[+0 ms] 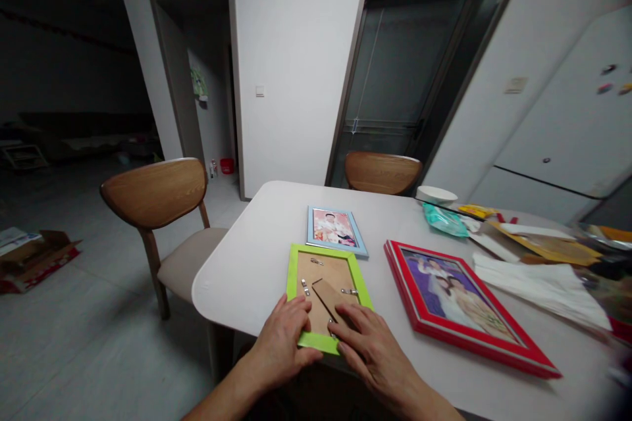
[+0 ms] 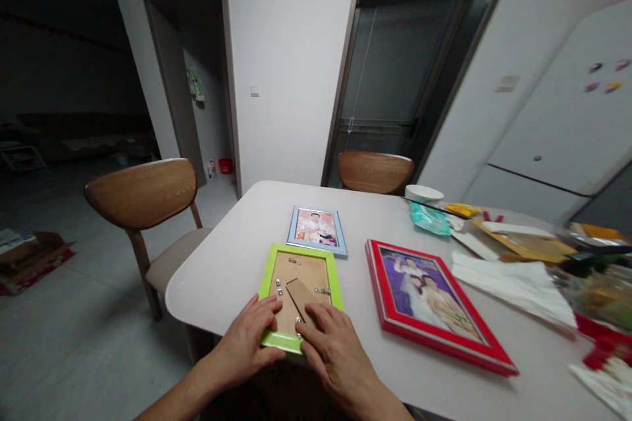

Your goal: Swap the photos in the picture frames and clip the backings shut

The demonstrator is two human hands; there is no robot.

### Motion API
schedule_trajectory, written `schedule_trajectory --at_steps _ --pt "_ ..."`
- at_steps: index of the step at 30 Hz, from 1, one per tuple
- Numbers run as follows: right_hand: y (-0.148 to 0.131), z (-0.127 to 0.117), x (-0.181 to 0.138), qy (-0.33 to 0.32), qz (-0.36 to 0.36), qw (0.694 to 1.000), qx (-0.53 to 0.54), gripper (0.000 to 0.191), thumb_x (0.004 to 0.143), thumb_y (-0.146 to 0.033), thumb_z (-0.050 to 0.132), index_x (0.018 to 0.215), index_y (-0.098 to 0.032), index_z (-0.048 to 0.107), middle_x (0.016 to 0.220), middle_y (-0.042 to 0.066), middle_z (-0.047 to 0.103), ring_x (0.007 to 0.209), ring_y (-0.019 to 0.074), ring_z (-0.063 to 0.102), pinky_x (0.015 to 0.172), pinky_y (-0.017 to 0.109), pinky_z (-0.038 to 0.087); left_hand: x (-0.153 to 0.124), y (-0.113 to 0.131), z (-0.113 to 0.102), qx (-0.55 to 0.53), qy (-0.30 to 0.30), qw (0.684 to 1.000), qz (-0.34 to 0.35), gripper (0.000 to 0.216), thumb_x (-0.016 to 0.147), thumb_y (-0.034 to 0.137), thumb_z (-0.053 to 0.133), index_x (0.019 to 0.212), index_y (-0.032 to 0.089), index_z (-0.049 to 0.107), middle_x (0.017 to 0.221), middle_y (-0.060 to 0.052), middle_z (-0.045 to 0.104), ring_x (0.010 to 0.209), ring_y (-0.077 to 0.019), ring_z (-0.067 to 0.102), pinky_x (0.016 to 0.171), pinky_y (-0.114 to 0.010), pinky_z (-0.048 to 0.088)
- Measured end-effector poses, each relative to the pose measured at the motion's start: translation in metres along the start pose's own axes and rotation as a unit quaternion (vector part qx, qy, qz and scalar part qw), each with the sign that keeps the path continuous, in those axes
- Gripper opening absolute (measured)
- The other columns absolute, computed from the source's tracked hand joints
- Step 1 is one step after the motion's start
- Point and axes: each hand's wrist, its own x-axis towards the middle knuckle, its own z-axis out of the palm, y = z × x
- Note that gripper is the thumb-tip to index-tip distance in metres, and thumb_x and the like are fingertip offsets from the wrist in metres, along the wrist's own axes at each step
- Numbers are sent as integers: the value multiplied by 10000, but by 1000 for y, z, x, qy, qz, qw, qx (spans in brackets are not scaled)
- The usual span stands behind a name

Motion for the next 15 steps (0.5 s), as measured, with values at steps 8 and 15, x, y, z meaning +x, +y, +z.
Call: schedule_trajectory --at_steps 8,15 --pt "-2 5 31 -14 33 999 29 159 742 -268 493 743 -279 651 843 33 545 815 163 472 697 298 363 3 -3 -5 -17 -5 1000 -2 279 577 252 687 787 193 513 1173 -64 501 1150 -194 368 1002 -393 170" --pt "-9 -1 29 -20 -27 999 41 196 760 -215 449 816 -281 626 898 33 527 865 166 445 737 317 338 2 -5 -8 -20 -6 1000 -5 308 553 258 709 784 196 515 1171 -50 503 1147 -190 369 999 -368 171"
